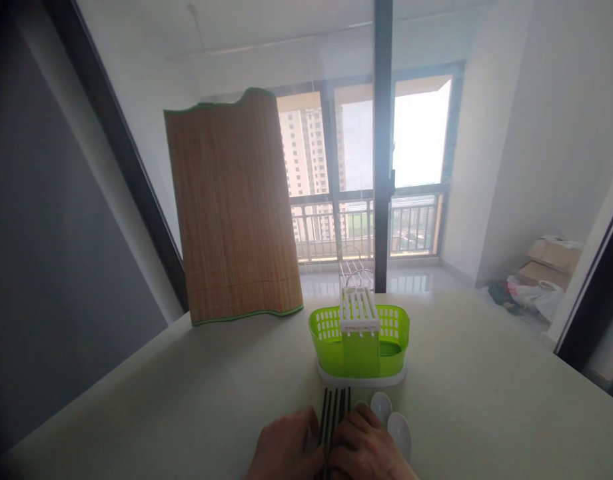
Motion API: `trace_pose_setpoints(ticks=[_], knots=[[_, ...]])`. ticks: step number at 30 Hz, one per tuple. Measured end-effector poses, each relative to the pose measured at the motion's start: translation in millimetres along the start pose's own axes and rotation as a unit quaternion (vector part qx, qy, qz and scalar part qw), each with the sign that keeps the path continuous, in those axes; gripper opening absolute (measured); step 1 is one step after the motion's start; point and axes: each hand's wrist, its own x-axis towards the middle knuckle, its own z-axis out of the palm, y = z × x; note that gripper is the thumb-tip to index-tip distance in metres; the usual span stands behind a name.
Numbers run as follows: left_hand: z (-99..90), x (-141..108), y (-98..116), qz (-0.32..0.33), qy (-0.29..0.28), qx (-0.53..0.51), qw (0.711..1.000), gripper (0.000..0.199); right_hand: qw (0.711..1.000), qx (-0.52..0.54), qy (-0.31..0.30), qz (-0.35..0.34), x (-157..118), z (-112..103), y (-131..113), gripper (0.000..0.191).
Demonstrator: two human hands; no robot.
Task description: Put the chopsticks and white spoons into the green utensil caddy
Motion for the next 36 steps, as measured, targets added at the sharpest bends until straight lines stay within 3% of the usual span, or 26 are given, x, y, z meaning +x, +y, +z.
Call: trace_pose_setpoints(ticks=[6, 11, 20, 25, 27, 30, 33, 36], knots=[[2.7, 1, 0, 0.006, 0.018, 0.009, 1.000, 0.028, 0.998, 0.023, -0.035, 0.037, 1, -6, -5, 0.007], [-1.7, 6, 1, -0.012, -0.002, 0.041, 0.999, 0.026, 0.996, 0.047, -0.049, 0.049, 1, -10, -7, 0.011], [-11.1, 17, -1, -0.044, -0.005, 0.138, 0.989, 0.042, 0.997, 0.053, -0.021, 0.059, -3, -1, -5, 0.012], [-18.6, 20, -4, -0.029, -0.001, 0.146, 0.989, 0.046, 0.997, 0.047, 0.033, 0.049, -4, 9, -2, 0.006], [-31.1, 18, -6, -0.019, 0.031, 0.132, 0.991, 0.043, 0.996, 0.045, 0.071, 0.044, -3, 7, -3, 0.006], [-62.4, 7, -7, 0.057, 0.138, 0.048, 0.988, 0.030, 0.991, 0.047, 0.117, 0.042, 0, -1, -5, 0.010], [-94.5, -7, -7, 0.153, 0.243, -0.072, 0.955, 0.019, 0.990, 0.043, 0.129, 0.040, 3, -9, -7, 0.013], [-107.6, -12, -6, 0.179, 0.281, -0.153, 0.930, 0.018, 0.990, 0.034, 0.132, 0.035, 3, -9, -6, 0.014]])
